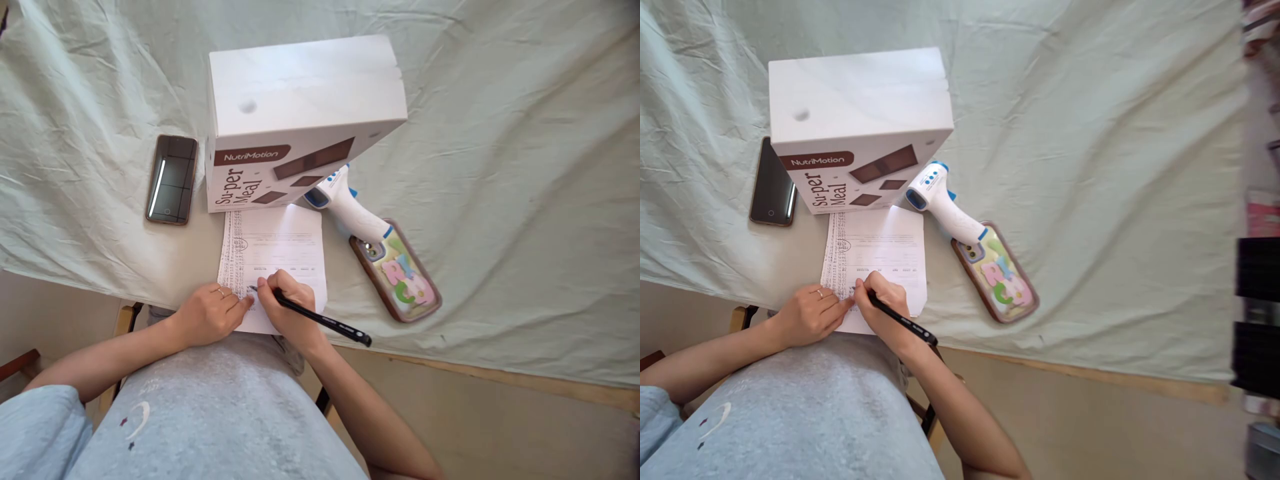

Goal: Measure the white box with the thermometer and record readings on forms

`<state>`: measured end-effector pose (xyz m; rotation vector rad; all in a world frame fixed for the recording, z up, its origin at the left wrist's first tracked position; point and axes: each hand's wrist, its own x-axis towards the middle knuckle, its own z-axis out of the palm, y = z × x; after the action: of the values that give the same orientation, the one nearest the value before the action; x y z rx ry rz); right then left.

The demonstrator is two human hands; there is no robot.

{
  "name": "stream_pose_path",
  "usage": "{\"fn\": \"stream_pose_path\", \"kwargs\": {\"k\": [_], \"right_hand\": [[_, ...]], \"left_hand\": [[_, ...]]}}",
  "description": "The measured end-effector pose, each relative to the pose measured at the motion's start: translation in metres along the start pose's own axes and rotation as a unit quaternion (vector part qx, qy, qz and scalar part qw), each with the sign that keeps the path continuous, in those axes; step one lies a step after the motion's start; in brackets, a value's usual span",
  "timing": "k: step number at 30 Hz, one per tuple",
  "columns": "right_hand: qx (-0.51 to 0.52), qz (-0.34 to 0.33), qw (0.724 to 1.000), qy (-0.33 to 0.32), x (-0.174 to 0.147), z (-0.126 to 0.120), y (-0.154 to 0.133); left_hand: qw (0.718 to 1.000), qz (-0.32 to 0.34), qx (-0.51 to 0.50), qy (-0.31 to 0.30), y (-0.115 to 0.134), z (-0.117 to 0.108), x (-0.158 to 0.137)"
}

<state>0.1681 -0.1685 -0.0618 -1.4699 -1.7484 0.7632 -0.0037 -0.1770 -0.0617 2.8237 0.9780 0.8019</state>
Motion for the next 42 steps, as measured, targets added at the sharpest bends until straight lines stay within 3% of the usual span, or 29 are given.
{"fn": "stream_pose_path", "kwargs": {"k": [5, 16, 22, 27, 32, 36, 39, 42], "right_hand": [[-0.010, -0.014, 1.000, -0.002, 0.000, -0.001, 0.000], [-0.008, 0.028, 1.000, 0.009, 0.000, -0.002, -0.001], [-0.006, 0.000, 1.000, 0.002, -0.002, -0.001, -0.001], [0.011, 0.000, 0.999, 0.052, -0.002, -0.007, 0.004], [-0.160, -0.094, 0.977, 0.100, 0.007, -0.034, 0.019], [-0.321, -0.091, 0.939, 0.078, 0.006, -0.046, 0.031], [-0.366, -0.069, 0.927, 0.039, 0.001, -0.047, 0.035], [-0.365, -0.053, 0.929, 0.020, -0.002, -0.051, 0.034]], "left_hand": [[1.000, -0.008, -0.002, -0.003, 0.000, 0.001, 0.000], [1.000, -0.008, -0.002, -0.001, 0.001, 0.001, -0.001], [1.000, -0.006, -0.009, 0.003, 0.001, 0.002, -0.001], [1.000, -0.011, -0.014, -0.001, 0.000, 0.000, -0.002], [1.000, -0.011, -0.023, -0.009, -0.001, -0.001, -0.001], [0.999, -0.012, -0.027, -0.019, 0.001, 0.002, -0.002], [0.995, -0.037, -0.086, 0.024, 0.002, -0.005, -0.001], [0.967, -0.159, -0.125, 0.158, -0.011, -0.021, 0.009]]}}
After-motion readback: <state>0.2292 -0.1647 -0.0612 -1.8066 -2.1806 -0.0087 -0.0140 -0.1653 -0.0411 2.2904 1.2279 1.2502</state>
